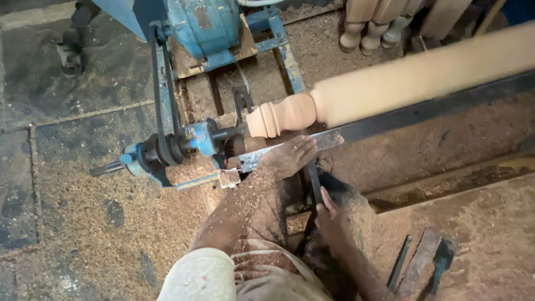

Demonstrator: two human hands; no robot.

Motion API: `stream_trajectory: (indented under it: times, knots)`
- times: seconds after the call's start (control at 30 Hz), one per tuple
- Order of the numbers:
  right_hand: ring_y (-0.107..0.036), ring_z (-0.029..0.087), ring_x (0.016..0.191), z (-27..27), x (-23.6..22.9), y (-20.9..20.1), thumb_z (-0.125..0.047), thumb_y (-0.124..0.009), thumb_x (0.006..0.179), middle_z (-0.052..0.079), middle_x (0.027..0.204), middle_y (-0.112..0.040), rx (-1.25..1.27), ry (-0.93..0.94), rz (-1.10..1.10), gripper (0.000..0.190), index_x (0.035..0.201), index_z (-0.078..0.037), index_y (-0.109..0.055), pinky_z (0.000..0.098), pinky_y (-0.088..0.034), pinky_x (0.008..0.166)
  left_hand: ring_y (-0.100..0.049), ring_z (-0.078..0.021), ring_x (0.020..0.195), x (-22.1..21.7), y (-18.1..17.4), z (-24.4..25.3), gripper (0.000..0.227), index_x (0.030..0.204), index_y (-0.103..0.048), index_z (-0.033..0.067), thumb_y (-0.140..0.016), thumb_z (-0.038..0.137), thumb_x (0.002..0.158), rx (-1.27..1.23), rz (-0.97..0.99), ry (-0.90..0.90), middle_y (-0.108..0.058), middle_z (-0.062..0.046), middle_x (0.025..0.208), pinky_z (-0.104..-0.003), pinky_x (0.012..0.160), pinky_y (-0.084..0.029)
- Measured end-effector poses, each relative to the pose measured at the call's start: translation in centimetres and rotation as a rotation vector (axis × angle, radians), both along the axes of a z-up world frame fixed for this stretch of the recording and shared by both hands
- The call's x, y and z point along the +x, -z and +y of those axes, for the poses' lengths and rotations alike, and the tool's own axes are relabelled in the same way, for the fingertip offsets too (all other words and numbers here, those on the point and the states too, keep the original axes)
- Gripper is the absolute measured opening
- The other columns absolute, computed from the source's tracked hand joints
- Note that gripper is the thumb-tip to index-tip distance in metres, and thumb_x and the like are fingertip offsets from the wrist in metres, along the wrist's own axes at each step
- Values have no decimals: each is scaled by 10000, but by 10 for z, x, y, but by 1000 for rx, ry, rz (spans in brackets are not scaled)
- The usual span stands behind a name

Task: The person uses a chisel to shape a rotating wooden piece on a lathe, creating a decorative turned form. The person holds the chisel with both hands and carefully guides it along the spinning wood to remove material and form curves.

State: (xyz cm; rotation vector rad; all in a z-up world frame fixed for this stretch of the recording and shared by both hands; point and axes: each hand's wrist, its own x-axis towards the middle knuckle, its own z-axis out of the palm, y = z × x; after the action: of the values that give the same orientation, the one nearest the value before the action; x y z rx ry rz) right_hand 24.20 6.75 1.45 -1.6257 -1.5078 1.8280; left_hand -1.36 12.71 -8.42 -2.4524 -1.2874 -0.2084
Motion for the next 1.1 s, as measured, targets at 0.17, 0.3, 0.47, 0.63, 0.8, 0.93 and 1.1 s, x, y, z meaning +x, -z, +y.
stream_trajectory:
  times: [0.17,0.3,0.47,0.63,0.8,0.93,1.1]
  knots:
    - [-409,85,526,18,18,1,-186,-544,972,-38,594,-437,29,-125,-66,592,1557,-180,-448,284,-381,477,-352,-390,1493,4,-22,-4,635,1526,-419,-43,-486,257,970,-41,39,1,-441,-248,1577,-508,1301,-90]
    - [-383,83,540,25,25,5,-183,-549,984,-55,602,-411,-17,-142,-106,577,1555,-216,-471,280,-355,489,-420,-368,1472,1,-37,-3,621,1490,-456,-26,-472,268,943,12,72,-19,-502,-222,1540,-519,1295,-90]
    - [-380,94,540,40,33,7,-160,-555,978,-48,605,-399,-29,-178,-111,580,1550,-229,-485,287,-348,489,-457,-395,1442,0,-46,-1,594,1459,-483,-39,-470,279,958,25,35,38,-544,-235,1492,-533,1276,-112]
    - [-396,88,551,51,31,-16,-224,-538,1013,-41,611,-442,-125,-219,-314,575,1564,-359,-442,268,-390,511,-449,-362,1448,-1,-49,-4,594,1486,-471,-26,-475,278,975,-2,53,7,-541,-226,1502,-534,1291,-118]
    - [-398,128,520,65,21,-43,-301,-543,1022,-23,610,-422,-212,-222,-331,585,1566,-428,-371,303,-520,539,-431,-414,1450,-5,-31,3,597,1457,-458,-82,-523,215,943,79,97,59,-532,-286,1493,-557,1265,-133]
    - [-409,132,519,71,24,-47,-294,-510,1018,5,577,-458,-89,-380,-454,588,1577,-407,-368,318,-394,516,-409,-445,1444,-3,-14,5,606,1410,-478,-111,-575,192,895,0,81,28,-544,-299,1448,-539,1256,-173]
    - [-427,107,526,76,34,-28,-242,-540,999,-13,583,-456,-10,-378,-293,578,1561,-339,-446,299,-397,509,-474,-393,1416,0,-22,-3,590,1396,-509,-97,-605,203,898,39,143,5,-576,-256,1431,-512,1271,-247]
